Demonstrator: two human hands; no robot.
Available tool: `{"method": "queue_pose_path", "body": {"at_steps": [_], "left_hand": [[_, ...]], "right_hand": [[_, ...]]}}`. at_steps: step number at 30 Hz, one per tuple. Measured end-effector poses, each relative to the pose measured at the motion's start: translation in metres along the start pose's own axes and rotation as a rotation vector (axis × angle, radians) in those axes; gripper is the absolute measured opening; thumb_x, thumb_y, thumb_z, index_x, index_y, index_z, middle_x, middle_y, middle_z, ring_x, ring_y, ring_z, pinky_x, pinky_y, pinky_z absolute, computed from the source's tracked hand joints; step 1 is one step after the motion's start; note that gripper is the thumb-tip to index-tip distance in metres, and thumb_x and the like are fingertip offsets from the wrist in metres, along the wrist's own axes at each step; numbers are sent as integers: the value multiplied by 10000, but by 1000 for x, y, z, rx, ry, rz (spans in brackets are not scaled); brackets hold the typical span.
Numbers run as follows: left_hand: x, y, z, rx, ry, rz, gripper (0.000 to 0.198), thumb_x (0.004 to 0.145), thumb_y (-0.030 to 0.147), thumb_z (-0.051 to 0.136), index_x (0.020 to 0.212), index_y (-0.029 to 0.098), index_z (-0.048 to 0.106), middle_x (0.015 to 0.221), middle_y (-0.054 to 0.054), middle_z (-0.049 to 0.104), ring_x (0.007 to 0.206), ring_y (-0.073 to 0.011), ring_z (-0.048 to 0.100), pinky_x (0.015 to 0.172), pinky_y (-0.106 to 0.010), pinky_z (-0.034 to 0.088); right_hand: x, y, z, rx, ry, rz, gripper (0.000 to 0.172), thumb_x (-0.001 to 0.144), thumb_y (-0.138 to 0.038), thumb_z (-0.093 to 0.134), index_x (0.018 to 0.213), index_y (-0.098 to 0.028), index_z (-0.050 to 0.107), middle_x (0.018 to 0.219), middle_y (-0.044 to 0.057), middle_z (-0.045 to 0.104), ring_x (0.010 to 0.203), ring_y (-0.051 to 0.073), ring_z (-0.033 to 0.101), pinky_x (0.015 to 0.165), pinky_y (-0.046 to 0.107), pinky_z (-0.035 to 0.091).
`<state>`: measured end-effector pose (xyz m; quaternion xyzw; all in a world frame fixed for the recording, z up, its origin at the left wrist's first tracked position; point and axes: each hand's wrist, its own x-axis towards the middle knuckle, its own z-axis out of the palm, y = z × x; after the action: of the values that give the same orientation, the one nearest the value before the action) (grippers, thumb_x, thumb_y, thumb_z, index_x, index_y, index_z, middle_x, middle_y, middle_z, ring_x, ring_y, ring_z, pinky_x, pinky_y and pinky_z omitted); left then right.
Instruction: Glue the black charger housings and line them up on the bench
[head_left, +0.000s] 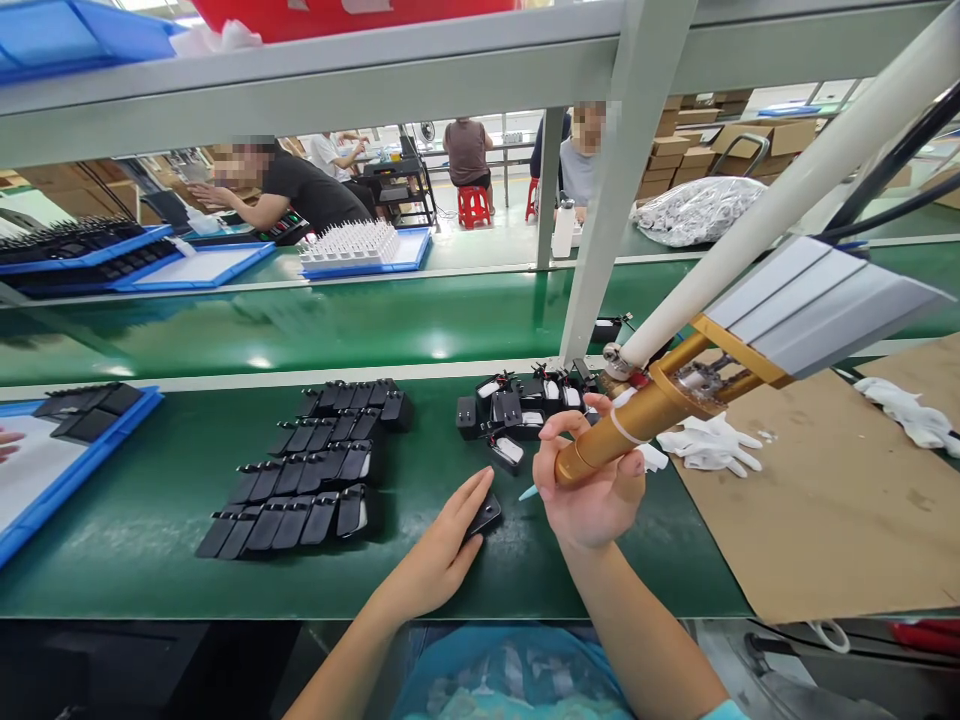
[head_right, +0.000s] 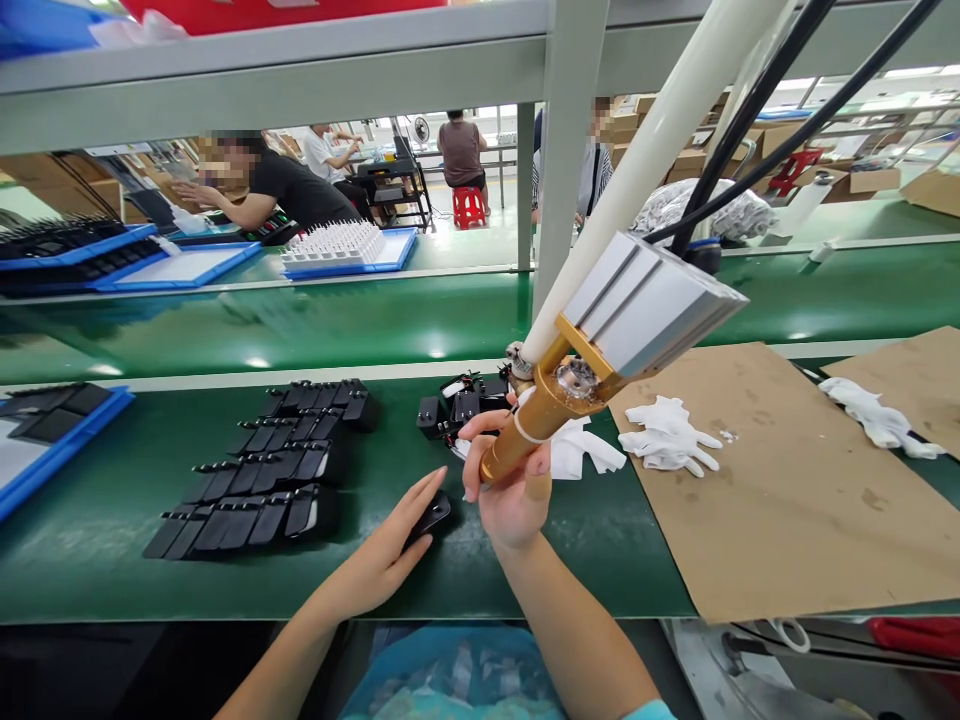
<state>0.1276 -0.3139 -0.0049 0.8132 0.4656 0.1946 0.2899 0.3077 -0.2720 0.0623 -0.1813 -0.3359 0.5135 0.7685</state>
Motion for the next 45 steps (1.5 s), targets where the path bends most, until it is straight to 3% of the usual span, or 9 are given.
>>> {"method": "queue_pose_path", "body": {"at_steps": [4, 7, 11, 14, 19, 24, 29, 36, 45], "left_hand": [[-1, -4, 4, -28, 9, -38, 715, 890, 161, 513, 1494, 312, 162, 1468, -81, 411, 1315, -232, 434, 1062, -405, 402], [-1, -8, 16, -16, 143, -79, 840, 836, 263, 626, 1497, 310, 110, 1476, -97, 393, 1226, -230, 520, 1010, -395, 449], [1, -13, 25, -63, 280, -118, 599, 861, 330, 582, 1419, 289, 367, 1257, -73, 608, 1064, -219, 612, 923, -370, 489], [4, -9, 19, -470, 334, -341, 535, 863, 447, 555, 1345, 224, 492, 1033, -72, 679, 894, -207, 646, 785, -319, 526], [7, 11, 4, -1380, 346, -606, 593, 891, 530, 451, 1371, 183, 465, 748, -38, 605, 543, -105, 543, 508, -222, 458], [7, 20, -1, -1583, 294, -610, 540, 881, 518, 466, 1328, 220, 519, 732, -24, 567, 507, -73, 490, 495, -197, 430], [0, 14, 4, -1154, 349, -516, 593, 877, 578, 421, 1329, 206, 508, 762, -36, 611, 571, -126, 548, 532, -248, 432], [-24, -19, 10, 458, 757, -223, 286, 822, 371, 620, 1074, 241, 655, 868, -50, 712, 937, -259, 600, 864, -406, 338], [-48, -60, -2, 873, 889, -288, 391, 814, 354, 641, 1183, 228, 608, 1039, -120, 645, 1060, -324, 537, 896, -451, 317]], "right_hand": [[0, 0, 0, 1, 0, -6, 372, 830, -577, 409, 1014, -270, 510, 779, -3, 654, 291, 74, 436, 307, 219, 256], [0, 0, 0, -8, 8, -2, 366, 823, -588, 412, 989, -275, 505, 780, -8, 655, 289, 73, 435, 304, 213, 258], [2, 0, 0, -42, 14, -7, 341, 822, -595, 409, 870, -266, 488, 776, -11, 665, 289, 70, 434, 295, 200, 255], [3, 0, -2, -58, 10, -20, 341, 835, -588, 383, 908, -275, 496, 755, -9, 675, 286, 75, 430, 298, 205, 263], [6, 1, -5, -65, 41, -25, 420, 846, -580, 363, 1107, -282, 502, 743, 0, 680, 287, 88, 434, 308, 225, 265], [7, 0, -5, -101, 69, -13, 446, 826, -603, 386, 1107, -282, 517, 739, 0, 678, 292, 90, 440, 321, 230, 277], [7, 0, -7, -92, 73, -16, 447, 810, -608, 406, 1085, -283, 542, 742, 4, 682, 293, 95, 448, 316, 227, 280], [7, 0, -9, -71, 77, -18, 459, 801, -597, 418, 1085, -264, 557, 735, 14, 680, 286, 107, 446, 322, 239, 288], [5, -1, -8, -68, 100, -1, 468, 797, -600, 427, 1089, -255, 551, 730, 20, 673, 287, 113, 450, 317, 245, 282]]}}
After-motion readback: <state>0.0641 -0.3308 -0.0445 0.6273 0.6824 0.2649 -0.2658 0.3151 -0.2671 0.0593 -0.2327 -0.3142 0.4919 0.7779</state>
